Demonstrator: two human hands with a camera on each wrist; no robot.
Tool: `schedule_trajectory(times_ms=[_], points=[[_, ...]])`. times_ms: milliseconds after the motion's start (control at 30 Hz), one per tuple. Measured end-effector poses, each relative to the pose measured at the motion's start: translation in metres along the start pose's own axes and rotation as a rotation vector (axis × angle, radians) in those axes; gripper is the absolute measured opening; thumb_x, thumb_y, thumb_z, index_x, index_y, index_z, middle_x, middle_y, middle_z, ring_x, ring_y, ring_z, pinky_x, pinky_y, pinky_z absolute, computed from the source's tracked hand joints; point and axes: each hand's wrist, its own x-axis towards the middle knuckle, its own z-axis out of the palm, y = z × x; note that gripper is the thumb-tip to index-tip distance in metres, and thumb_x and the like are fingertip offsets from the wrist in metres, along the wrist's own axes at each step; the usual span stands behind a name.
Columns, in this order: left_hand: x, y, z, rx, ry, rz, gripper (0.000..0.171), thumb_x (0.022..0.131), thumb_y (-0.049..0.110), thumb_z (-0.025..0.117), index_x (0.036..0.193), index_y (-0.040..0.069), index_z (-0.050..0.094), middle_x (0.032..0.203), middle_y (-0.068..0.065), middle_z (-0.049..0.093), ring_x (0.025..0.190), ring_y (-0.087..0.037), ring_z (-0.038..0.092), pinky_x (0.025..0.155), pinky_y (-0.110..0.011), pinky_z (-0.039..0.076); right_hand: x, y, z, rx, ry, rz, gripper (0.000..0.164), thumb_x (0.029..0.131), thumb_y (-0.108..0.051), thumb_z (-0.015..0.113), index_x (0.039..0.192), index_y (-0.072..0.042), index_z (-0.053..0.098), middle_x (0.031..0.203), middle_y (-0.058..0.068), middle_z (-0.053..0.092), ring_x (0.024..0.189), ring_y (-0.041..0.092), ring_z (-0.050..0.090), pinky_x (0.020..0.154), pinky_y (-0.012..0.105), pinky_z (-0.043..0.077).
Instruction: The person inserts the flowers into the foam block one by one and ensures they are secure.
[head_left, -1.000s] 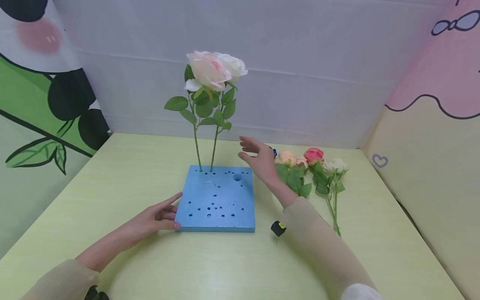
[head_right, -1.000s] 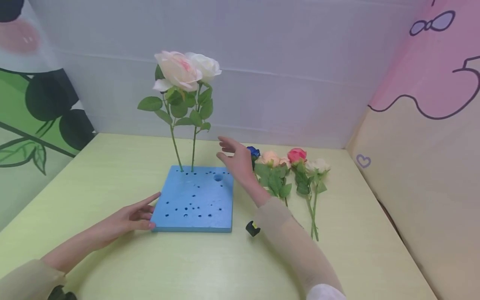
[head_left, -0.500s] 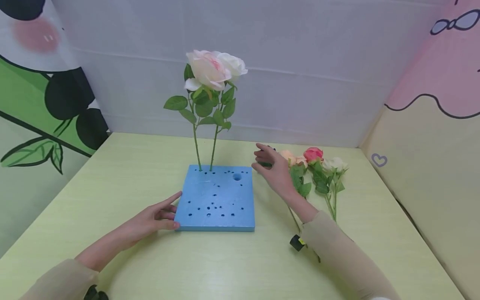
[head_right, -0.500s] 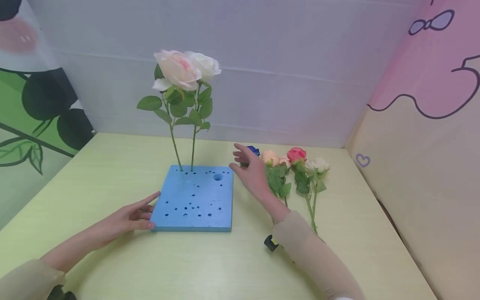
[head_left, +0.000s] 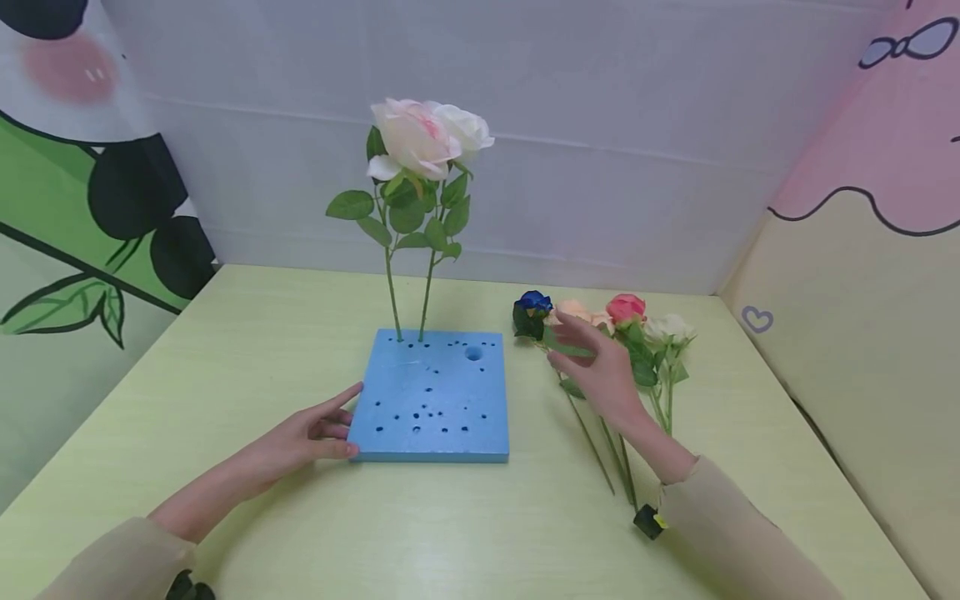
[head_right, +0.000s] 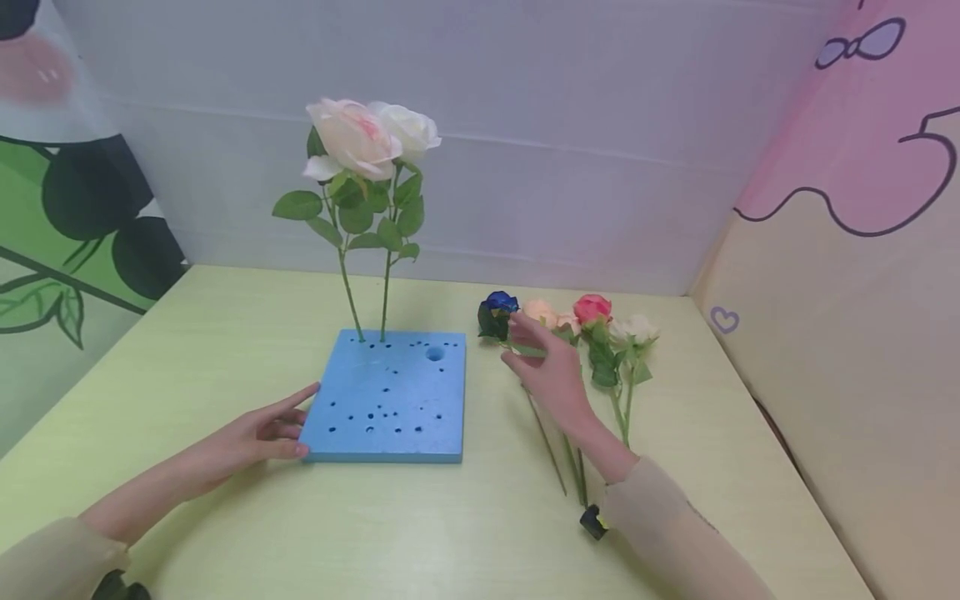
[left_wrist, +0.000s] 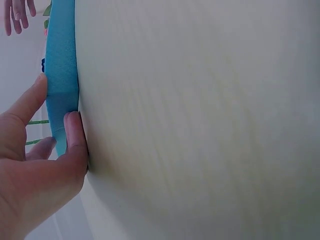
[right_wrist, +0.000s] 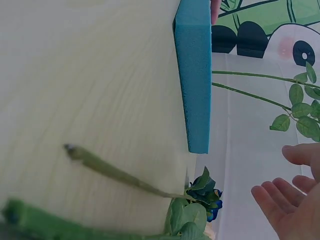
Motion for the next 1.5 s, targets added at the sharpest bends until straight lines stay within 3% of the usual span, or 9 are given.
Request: schedule_trajectory(times_ms=[200,433,833,900,1000,1133,1233,1500], points=[[0.000,-0.003,0.000,-0.008,-0.002,-0.006,0.090,0.090,0.036,0.071,0.159,0.028,0.015,0.144,-0.017,0.046,0.124,-0.026,0.050,0.103,-0.049,0.044,-0.014,0.007,-0.015,-0.005,0.025,-0.004,0.056,0.088,-0.011,0.074,0.140,-0.018,0.055,0.129,0.009,0.067,0.117,0.030,0.065,0.084,0.015,0.054],[-0.001,-0.004,0.000,-0.012,-0.004,0.008,0.090,0.090,0.035,0.071,0.160,0.027,0.014,0.144,-0.017,0.046,0.124,-0.026,0.051,0.103,-0.046,0.044,-0.029,0.014,-0.037,-0.089,0.048,0.007,0.056,0.089,-0.014,0.073,0.141,-0.023,0.055,0.129,0.008,0.067,0.108,-0.006,0.063,0.084,0.012,0.052],[0.000,-0.003,0.000,-0.016,-0.010,0.012,0.091,0.090,0.035,0.072,0.159,0.029,0.014,0.145,-0.018,0.045,0.125,-0.026,0.050,0.105,-0.049,0.043,-0.053,0.029,-0.082,-0.276,0.091,0.050,0.066,0.088,-0.022,0.076,0.147,-0.021,0.046,0.138,0.009,0.060,0.105,-0.022,0.047,0.084,0.014,0.052],[0.000,-0.003,0.000,-0.017,-0.010,0.011,0.091,0.090,0.035,0.072,0.160,0.029,0.014,0.145,-0.018,0.045,0.125,-0.026,0.050,0.105,-0.050,0.043,-0.056,0.030,-0.088,-0.298,0.091,0.071,0.068,0.088,-0.025,0.076,0.148,-0.019,0.045,0.142,0.009,0.057,0.108,-0.016,0.050,0.083,0.010,0.049],[0.000,-0.003,0.000,-0.015,-0.010,0.005,0.091,0.090,0.035,0.071,0.160,0.029,0.013,0.145,-0.018,0.045,0.125,-0.027,0.050,0.106,-0.051,0.043,-0.059,0.033,-0.096,-0.322,0.082,0.114,0.071,0.087,-0.030,0.076,0.149,-0.016,0.044,0.147,0.010,0.052,0.117,0.007,0.058,0.083,0.011,0.049],[0.000,-0.003,0.001,-0.012,-0.006,-0.005,0.091,0.090,0.036,0.071,0.160,0.029,0.014,0.146,-0.018,0.044,0.126,-0.027,0.050,0.106,-0.053,0.042,-0.062,0.042,-0.105,-0.358,0.046,0.168,0.077,0.088,-0.031,0.076,0.152,-0.012,0.038,0.152,0.016,0.045,0.125,0.038,0.055,0.091,0.037,0.054],[0.000,-0.002,0.001,-0.009,-0.007,-0.008,0.090,0.090,0.036,0.071,0.159,0.029,0.014,0.146,-0.018,0.044,0.126,-0.027,0.050,0.106,-0.054,0.042,-0.065,0.049,-0.111,-0.382,0.005,0.213,0.083,0.088,-0.032,0.076,0.154,-0.009,0.032,0.153,0.022,0.041,0.126,0.046,0.052,0.094,0.056,0.050],[0.001,0.001,0.001,-0.013,-0.010,-0.001,0.091,0.090,0.035,0.072,0.160,0.028,0.014,0.145,-0.018,0.045,0.125,-0.027,0.050,0.105,-0.052,0.042,-0.069,0.064,-0.122,-0.431,-0.140,0.339,0.093,0.086,-0.037,0.076,0.156,-0.003,0.024,0.152,0.030,0.037,0.129,0.052,0.046,0.095,0.060,0.048]])
